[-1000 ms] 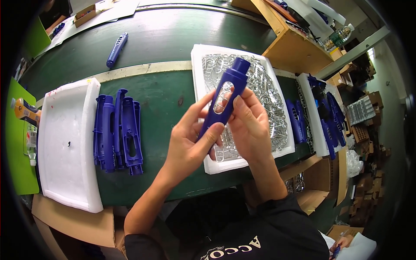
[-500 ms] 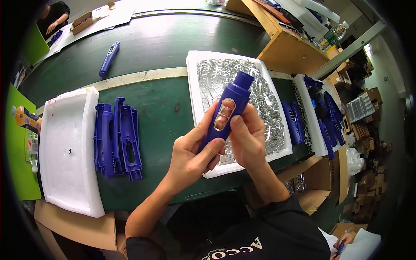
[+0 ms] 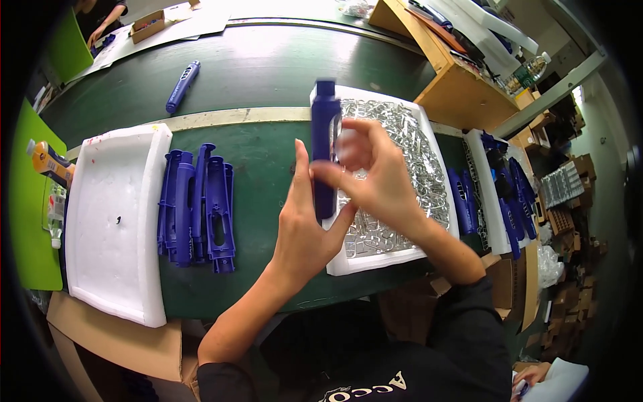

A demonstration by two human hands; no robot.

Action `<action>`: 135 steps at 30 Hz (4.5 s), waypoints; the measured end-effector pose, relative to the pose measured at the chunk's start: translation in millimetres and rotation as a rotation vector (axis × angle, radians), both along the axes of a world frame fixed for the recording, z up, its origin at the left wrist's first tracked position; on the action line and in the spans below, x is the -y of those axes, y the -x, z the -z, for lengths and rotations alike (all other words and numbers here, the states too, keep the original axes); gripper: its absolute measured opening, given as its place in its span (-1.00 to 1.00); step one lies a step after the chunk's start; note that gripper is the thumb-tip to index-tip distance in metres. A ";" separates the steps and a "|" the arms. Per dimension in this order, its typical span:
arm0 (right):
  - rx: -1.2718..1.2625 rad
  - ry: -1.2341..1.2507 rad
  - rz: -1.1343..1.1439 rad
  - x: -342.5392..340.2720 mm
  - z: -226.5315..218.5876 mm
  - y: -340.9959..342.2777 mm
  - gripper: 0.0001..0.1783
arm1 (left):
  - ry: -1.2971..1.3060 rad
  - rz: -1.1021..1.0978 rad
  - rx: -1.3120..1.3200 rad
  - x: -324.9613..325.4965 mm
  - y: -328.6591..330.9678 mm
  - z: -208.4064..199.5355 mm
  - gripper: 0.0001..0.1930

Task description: The person inserts small metal clips into blue plastic housings by hand, taking the clips from a white foam tray and the housings from a cardboard box.

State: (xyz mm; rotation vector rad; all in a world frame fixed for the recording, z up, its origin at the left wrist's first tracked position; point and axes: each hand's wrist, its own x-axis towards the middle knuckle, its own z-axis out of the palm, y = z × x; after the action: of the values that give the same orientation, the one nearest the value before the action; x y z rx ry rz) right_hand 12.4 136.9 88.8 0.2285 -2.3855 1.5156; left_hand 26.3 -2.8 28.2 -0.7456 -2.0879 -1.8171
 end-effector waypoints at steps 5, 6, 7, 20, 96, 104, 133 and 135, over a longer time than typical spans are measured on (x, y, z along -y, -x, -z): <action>-0.019 -0.264 0.147 -22.6 -16.3 140.6 -0.38 | 0.147 -0.205 0.091 4.8 11.3 3.4 -0.28; 0.115 -0.333 0.158 -27.2 -22.6 171.1 -0.42 | 0.103 -0.233 0.083 0.4 10.1 3.0 -0.46; 0.254 -0.396 0.165 -28.9 -23.1 201.9 -0.47 | 0.109 -0.233 0.079 -0.3 9.7 3.7 -0.46; 0.039 -1.198 0.258 -15.5 42.0 262.2 -0.58 | 0.120 -0.269 0.038 -1.2 17.8 9.9 -0.55; -0.072 0.201 0.115 11.1 29.0 -90.6 -0.86 | -0.535 0.357 0.650 6.4 4.5 -24.8 -0.59; -0.010 0.490 0.174 -15.3 15.0 -78.4 -0.81 | -0.235 0.412 0.743 13.2 7.2 -14.1 -0.59; -0.407 -0.612 0.250 -23.6 -9.2 -46.9 -0.87 | -0.133 0.527 0.667 7.9 -2.8 -16.2 -0.78; -0.431 -0.613 0.239 -21.8 -8.1 -46.7 -0.86 | -0.113 0.502 0.633 7.4 -2.7 -11.3 -0.79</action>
State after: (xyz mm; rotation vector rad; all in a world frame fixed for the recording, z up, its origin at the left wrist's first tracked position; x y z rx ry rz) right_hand 59.1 158.7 96.9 0.3446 -2.3359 0.5300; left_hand 29.0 -10.2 39.5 -0.7886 -2.2588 -2.7127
